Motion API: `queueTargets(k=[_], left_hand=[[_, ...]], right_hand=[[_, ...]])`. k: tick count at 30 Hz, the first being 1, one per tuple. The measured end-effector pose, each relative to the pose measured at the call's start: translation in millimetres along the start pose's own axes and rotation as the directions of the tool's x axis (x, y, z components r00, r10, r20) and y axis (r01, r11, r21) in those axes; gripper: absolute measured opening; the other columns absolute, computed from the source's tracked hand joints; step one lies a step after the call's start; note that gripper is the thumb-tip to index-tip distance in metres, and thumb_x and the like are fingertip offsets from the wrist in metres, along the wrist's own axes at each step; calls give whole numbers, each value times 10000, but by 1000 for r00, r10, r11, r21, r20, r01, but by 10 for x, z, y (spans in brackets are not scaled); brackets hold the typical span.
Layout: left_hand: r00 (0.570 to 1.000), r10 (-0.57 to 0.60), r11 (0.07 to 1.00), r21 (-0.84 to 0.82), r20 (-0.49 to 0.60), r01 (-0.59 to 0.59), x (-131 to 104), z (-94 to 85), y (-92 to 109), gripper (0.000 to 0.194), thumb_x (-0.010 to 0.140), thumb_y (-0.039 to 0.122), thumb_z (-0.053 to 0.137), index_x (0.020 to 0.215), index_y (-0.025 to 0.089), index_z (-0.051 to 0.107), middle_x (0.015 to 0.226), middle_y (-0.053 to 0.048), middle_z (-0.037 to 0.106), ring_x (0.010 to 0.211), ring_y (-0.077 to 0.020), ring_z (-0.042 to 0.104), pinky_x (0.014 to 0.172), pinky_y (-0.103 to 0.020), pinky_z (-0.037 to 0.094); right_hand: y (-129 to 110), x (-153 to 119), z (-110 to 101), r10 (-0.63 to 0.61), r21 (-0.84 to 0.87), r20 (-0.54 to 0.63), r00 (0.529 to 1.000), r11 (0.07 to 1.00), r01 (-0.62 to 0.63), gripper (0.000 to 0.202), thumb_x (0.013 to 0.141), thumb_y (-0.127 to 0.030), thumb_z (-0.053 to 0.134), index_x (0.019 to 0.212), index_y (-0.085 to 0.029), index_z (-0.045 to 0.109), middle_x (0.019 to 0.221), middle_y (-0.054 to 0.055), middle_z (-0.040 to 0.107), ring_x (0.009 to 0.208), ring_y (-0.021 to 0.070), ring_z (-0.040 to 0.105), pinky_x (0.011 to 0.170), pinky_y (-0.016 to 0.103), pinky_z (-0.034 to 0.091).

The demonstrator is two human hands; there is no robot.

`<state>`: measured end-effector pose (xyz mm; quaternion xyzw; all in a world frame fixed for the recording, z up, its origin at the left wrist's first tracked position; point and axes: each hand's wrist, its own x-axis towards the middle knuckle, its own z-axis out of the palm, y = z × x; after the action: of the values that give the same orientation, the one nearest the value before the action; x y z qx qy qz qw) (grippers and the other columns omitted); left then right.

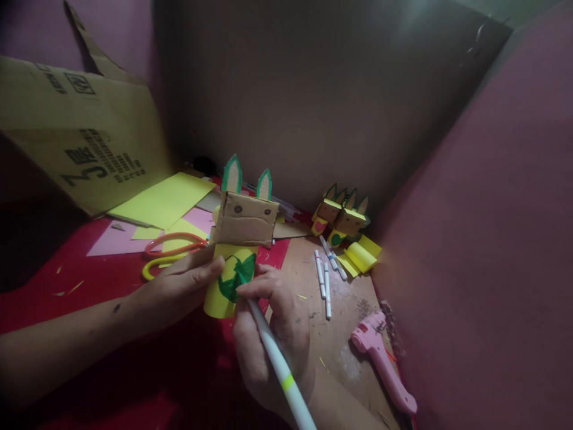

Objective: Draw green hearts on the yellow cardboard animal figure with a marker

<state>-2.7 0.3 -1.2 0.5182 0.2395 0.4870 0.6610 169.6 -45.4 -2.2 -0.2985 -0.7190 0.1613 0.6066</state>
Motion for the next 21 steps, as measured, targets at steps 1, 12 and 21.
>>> queueTargets(k=[1,12,21], left_hand=[[1000,-3,1000,3,5,3,4,-3,-1,546,883,633,784,1225,207,771,1421,-141,736,1364,-409,638,1192,-511,496],[999,9,999,37,34,-10,8,-18,-2,587,902,651,752,1282,203,754,1432,-147,722,1360,-406,632,1190,-521,494],[999,6,997,72,38,-8,6,-36,-16,685,887,683,748,1388,219,696,1460,-158,698,1393,-425,596,1214,-549,460]], right_hand=[[-8,3,2,2,-8,-5,1000,1000,-2,298,950,-42,588,1079,-301,659,1019,-4,709,1109,146,727,934,247,597],[5,-8,19,-45,17,15,999,999,44,332,936,-24,575,1117,-291,653,986,-4,690,994,149,709,935,286,575],[-23,33,5,-34,16,34,999,999,34,306,944,-35,579,1091,-294,653,951,-17,676,950,139,696,911,275,565]])
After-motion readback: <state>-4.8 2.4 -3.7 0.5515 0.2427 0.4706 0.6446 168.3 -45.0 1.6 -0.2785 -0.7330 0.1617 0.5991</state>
